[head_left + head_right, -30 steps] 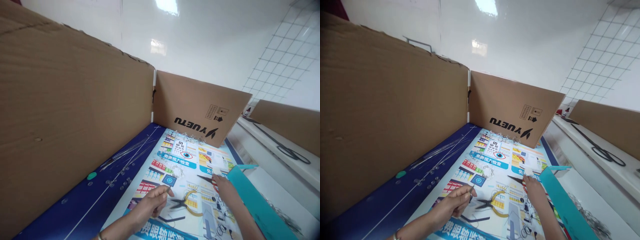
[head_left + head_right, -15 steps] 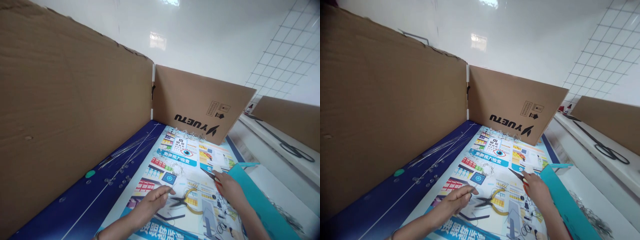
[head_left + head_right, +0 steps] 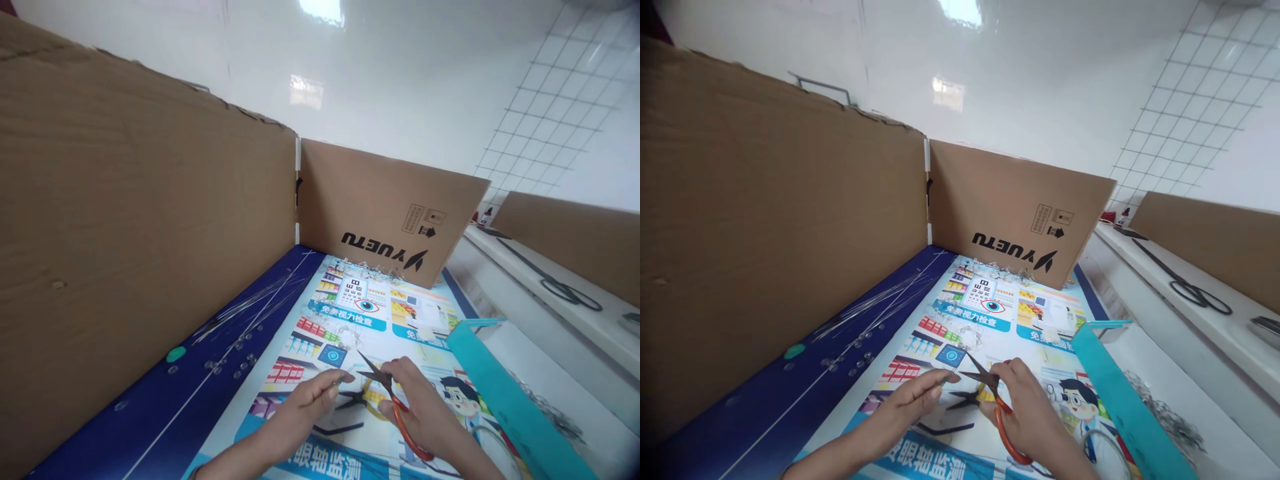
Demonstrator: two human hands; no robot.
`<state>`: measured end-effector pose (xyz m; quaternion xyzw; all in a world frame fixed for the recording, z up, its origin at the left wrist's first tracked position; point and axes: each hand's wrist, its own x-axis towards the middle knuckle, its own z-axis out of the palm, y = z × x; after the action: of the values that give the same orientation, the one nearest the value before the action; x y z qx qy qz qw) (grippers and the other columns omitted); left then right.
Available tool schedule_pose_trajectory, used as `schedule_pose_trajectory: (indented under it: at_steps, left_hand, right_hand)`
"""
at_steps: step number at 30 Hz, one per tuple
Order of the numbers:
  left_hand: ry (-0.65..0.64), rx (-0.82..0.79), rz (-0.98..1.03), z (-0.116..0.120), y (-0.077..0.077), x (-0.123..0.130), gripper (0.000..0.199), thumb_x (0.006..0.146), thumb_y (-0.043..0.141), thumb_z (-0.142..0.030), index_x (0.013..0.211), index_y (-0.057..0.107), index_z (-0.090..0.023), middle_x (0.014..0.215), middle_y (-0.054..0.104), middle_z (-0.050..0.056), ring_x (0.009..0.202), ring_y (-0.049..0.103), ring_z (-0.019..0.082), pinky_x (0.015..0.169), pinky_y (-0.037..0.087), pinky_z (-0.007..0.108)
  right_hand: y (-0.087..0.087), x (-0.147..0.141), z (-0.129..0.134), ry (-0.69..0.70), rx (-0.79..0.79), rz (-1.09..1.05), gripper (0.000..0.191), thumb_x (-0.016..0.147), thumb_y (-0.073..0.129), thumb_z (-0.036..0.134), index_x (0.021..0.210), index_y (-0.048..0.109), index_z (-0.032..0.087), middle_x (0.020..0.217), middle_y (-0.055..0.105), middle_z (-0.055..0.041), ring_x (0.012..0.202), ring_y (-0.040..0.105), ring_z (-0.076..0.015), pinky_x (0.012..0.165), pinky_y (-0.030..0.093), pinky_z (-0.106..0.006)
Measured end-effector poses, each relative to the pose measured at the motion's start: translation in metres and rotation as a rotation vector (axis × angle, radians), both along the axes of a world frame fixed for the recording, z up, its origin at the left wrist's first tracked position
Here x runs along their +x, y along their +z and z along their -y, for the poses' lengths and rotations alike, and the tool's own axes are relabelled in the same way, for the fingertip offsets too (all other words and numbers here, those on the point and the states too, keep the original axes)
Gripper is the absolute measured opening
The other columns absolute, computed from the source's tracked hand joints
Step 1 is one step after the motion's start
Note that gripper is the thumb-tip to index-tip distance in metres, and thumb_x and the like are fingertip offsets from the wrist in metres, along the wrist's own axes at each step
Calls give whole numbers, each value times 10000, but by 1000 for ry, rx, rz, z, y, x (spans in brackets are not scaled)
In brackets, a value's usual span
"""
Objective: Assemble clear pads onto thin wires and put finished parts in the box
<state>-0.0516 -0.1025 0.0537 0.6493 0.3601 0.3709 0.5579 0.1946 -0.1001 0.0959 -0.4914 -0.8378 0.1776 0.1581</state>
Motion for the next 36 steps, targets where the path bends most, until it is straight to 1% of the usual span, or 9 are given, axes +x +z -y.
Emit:
schedule_pose_trajectory:
  at_steps: [4,8,12,17,22,25,28,32,36]
  left_hand:
    - [-103,67,54,7,20,17,299,912,383,-342,1137,551,-238,1151,568,33,1076,484,205,940,330,312]
    - [-197,156,44,11,35,39,301,919,355,-322,1079,580,-201,1052,601,50,980,526,199,883,375,301]
    - [-223,193,-30,11,39,60,299,914,360,-308,1085,579,-197,1037,602,48,956,531,193,864,385,288]
    - [-281,237,-105,12,44,85,294,910,368,-281,1101,582,-215,1020,613,28,936,540,181,865,388,271]
    - [-353,304,-165,13,52,114,310,909,371,-234,1144,574,-242,1116,603,21,976,545,165,873,389,242]
    - [-377,355,-218,9,55,134,314,904,383,-229,1162,561,-251,1134,608,16,1005,546,162,890,383,235]
    - [-409,414,-289,2,63,158,306,904,382,-239,1146,568,-254,1116,621,6,996,556,157,877,388,224]
    - [-475,513,-405,-16,85,197,297,902,365,-274,1068,608,-235,1017,658,9,894,583,164,791,416,221]
    - [-605,602,-552,-43,105,248,309,873,376,-259,1028,642,-230,973,672,15,856,575,184,738,413,231]
  right_hand:
    - [8,6,21,-2,-35,-28,356,786,575,348,1112,481,243,1044,493,-67,963,482,-226,832,405,-334]
    - [9,14,35,-19,-17,-49,351,769,602,321,1094,491,248,1030,501,-56,939,485,-217,812,400,-318]
    - [8,28,46,-60,31,-66,338,768,602,327,1076,499,235,1040,509,-65,948,484,-224,812,395,-323]
    - [9,51,58,-103,24,-96,334,773,601,315,1085,500,251,1018,525,-47,915,504,-207,790,407,-306]
    - [1,77,68,-138,43,-99,376,806,570,333,1156,465,243,1068,527,-70,960,498,-224,822,405,-328]
    - [-7,91,73,-210,102,-101,304,836,513,266,1135,471,232,1074,525,-84,975,495,-228,818,408,-335]
    - [-11,104,76,-320,153,-129,211,841,474,238,1049,498,211,1009,539,-84,911,516,-222,752,424,-324]
    - [-15,127,73,-480,182,-301,207,815,516,327,973,526,193,897,571,-68,823,538,-216,704,433,-316]
    - [-19,151,64,-589,180,-682,231,801,533,404,901,562,197,773,588,-39,741,552,-202,680,445,-306]
